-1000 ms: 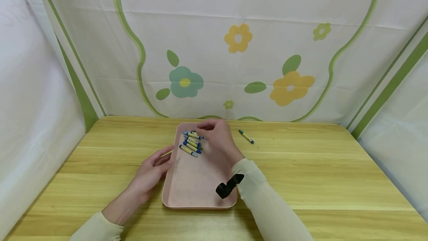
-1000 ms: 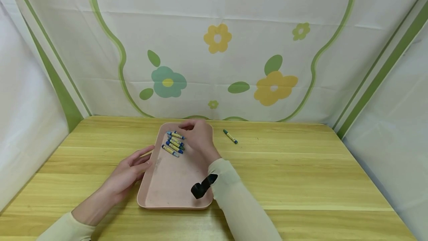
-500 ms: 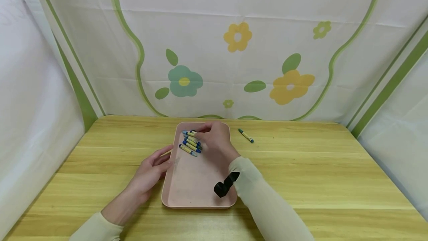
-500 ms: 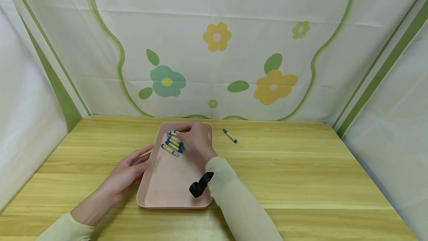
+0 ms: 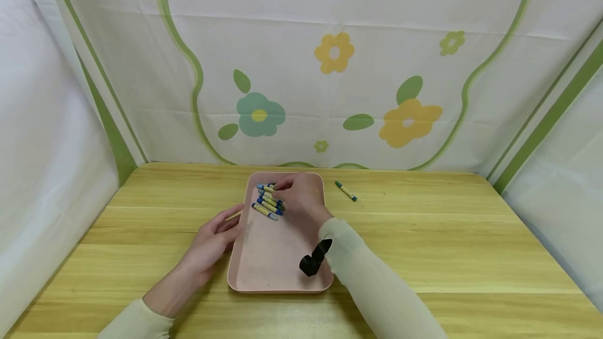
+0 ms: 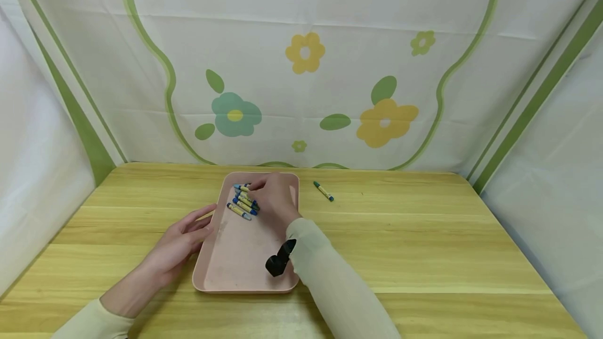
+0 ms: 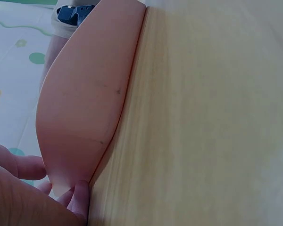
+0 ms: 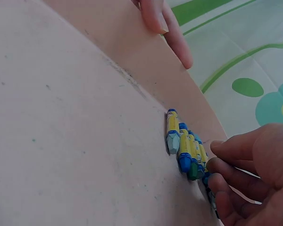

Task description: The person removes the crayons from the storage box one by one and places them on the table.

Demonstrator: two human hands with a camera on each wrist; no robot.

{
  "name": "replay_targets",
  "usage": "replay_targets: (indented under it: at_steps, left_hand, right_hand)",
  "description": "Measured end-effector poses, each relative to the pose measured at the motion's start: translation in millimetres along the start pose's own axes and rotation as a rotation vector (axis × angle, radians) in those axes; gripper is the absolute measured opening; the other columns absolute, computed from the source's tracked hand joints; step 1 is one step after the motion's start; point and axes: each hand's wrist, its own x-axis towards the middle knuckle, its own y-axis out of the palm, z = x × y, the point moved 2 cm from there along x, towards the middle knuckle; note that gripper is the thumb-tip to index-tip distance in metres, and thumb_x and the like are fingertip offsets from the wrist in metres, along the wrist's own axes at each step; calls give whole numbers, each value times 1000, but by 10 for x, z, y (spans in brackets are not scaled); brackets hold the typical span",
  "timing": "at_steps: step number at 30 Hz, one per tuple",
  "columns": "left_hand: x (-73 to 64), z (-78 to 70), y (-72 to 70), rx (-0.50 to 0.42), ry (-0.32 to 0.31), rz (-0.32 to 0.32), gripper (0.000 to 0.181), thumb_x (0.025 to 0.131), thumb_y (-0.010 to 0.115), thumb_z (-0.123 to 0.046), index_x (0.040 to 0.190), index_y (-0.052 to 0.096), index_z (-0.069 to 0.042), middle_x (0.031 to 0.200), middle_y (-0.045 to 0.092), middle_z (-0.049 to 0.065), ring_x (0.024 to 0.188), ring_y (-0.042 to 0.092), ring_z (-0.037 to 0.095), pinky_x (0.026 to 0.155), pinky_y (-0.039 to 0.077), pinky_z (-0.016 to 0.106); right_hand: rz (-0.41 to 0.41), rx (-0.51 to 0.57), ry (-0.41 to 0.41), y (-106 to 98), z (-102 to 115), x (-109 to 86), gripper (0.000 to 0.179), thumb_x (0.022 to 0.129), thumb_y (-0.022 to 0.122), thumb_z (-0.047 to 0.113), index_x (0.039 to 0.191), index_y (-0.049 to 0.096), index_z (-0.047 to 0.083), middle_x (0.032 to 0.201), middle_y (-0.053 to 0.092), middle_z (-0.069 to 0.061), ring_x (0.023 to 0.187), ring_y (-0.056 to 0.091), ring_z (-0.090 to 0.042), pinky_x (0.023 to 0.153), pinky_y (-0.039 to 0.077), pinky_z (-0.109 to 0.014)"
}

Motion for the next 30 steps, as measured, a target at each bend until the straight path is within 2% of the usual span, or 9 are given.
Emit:
replay_targets:
  at_steps: [5, 13, 19, 24, 30]
  left_hand:
    - [1, 4, 0, 0, -1, -8, 55, 111, 54, -18, 164, 41, -20, 169, 41, 17, 152, 47, 33, 107, 49, 29]
    - [0, -7, 13, 8, -6, -28, 54, 110, 55, -17, 163, 43, -21, 169, 42, 17, 152, 47, 34, 107, 49, 32]
    - [5, -5, 20, 3, -8, -41, 54, 110, 55, -15, 162, 44, -20, 168, 43, 18, 151, 48, 34, 102, 51, 27]
    - [20, 7, 26, -2, 0, -39, 54, 110, 55, -16, 163, 43, -18, 168, 43, 19, 150, 49, 35, 104, 50, 30]
    - [19, 2, 28, 1, 2, -39, 54, 110, 55, -15, 163, 43, -18, 168, 42, 20, 151, 48, 35, 106, 50, 32]
  right_hand:
    - [43, 56, -7, 51, -6, 0, 11, 92, 85, 23, 103, 87, 20, 107, 82, 4, 86, 72, -9, 73, 59, -27]
    - [43, -4, -60, 78, -10, 11, 9, 93, 84, 20, 101, 87, 20, 102, 83, 2, 79, 72, -8, 70, 59, -26]
    - [38, -30, -88, 84, -5, 9, 9, 93, 84, 19, 101, 87, 19, 102, 83, 1, 78, 71, -8, 72, 60, -27]
    - [39, -32, -87, 98, -10, 14, 9, 92, 84, 17, 101, 87, 17, 102, 82, 0, 80, 71, -9, 73, 60, -28]
    - [33, -56, -44, 94, -3, 12, 8, 93, 84, 18, 100, 87, 20, 102, 82, 2, 82, 72, -9, 75, 62, -28]
